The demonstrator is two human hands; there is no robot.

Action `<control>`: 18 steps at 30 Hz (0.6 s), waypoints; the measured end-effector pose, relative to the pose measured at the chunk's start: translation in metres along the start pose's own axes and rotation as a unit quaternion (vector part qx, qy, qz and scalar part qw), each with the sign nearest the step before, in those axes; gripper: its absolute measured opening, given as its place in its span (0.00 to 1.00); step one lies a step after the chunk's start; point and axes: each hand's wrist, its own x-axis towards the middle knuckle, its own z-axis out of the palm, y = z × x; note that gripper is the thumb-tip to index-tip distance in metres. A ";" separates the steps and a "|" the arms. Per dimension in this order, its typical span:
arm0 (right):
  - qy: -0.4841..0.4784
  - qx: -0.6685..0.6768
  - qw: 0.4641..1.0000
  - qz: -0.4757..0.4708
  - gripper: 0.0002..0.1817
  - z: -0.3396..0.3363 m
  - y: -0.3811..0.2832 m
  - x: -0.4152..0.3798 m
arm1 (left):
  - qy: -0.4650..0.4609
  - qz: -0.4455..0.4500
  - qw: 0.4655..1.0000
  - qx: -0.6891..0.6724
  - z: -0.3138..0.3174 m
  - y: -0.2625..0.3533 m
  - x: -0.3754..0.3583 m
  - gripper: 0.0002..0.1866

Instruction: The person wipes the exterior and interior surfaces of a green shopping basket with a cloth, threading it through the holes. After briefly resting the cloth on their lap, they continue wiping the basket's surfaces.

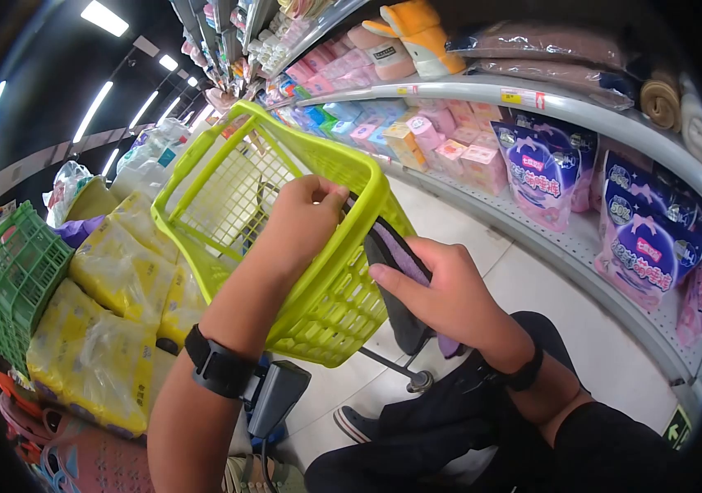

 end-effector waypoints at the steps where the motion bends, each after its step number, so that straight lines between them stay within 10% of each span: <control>1: 0.025 -0.008 0.999 -0.023 0.20 0.000 0.003 0.001 | -0.002 0.001 1.000 -0.002 0.000 -0.001 0.000 0.13; 9: -0.121 -0.064 0.990 -0.020 0.17 -0.017 0.009 0.015 | -0.055 -0.007 0.998 -0.028 -0.018 -0.013 -0.020 0.13; 18: -0.259 0.186 0.948 -0.020 0.16 -0.013 0.060 0.034 | -0.004 -0.046 0.999 0.029 -0.029 -0.015 -0.018 0.12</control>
